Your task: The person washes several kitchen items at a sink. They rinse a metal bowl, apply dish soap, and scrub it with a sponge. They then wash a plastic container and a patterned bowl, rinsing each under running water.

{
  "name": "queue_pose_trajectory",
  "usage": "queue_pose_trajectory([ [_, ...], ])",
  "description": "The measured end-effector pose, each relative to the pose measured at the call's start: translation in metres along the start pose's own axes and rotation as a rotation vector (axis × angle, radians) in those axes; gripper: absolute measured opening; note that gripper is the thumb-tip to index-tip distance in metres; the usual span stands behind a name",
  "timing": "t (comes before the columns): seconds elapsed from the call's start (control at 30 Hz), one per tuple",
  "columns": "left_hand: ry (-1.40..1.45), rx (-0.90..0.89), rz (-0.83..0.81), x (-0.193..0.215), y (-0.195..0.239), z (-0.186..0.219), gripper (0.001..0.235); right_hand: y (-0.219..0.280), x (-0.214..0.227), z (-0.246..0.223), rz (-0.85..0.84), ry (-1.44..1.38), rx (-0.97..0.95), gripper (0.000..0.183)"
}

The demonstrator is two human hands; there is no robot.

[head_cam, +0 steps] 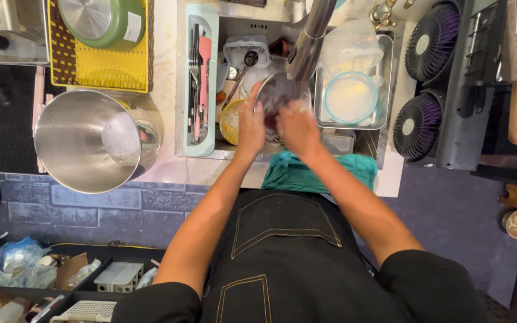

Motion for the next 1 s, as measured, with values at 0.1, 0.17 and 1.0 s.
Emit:
queue_pose_trajectory([
  [0.1, 0.062, 0.021, -0.029, -0.017, 0.015, -0.004, 0.048, 0.008, -0.036, -0.003, -0.068, -0.694, -0.161, 0.023],
  [0.17, 0.029, -0.031, -0.064, -0.027, 0.021, -0.003, 0.045, 0.013, -0.039, 0.000, -0.026, -0.939, -0.177, 0.031],
  [1.0, 0.458, 0.456, 0.014, -0.012, 0.009, 0.001, 0.052, -0.008, -0.002, 0.011, -0.205, 0.152, 0.119, 0.013],
])
Point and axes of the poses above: each hand's wrist, its own y-axis away from the middle knuckle, its own x-axis out of the back of the hand, z = x × y, the point moved 5 cm from there along -y, towards the middle knuckle, and after that the axes turned 15 degrees about -x, right-handed, at the moved point
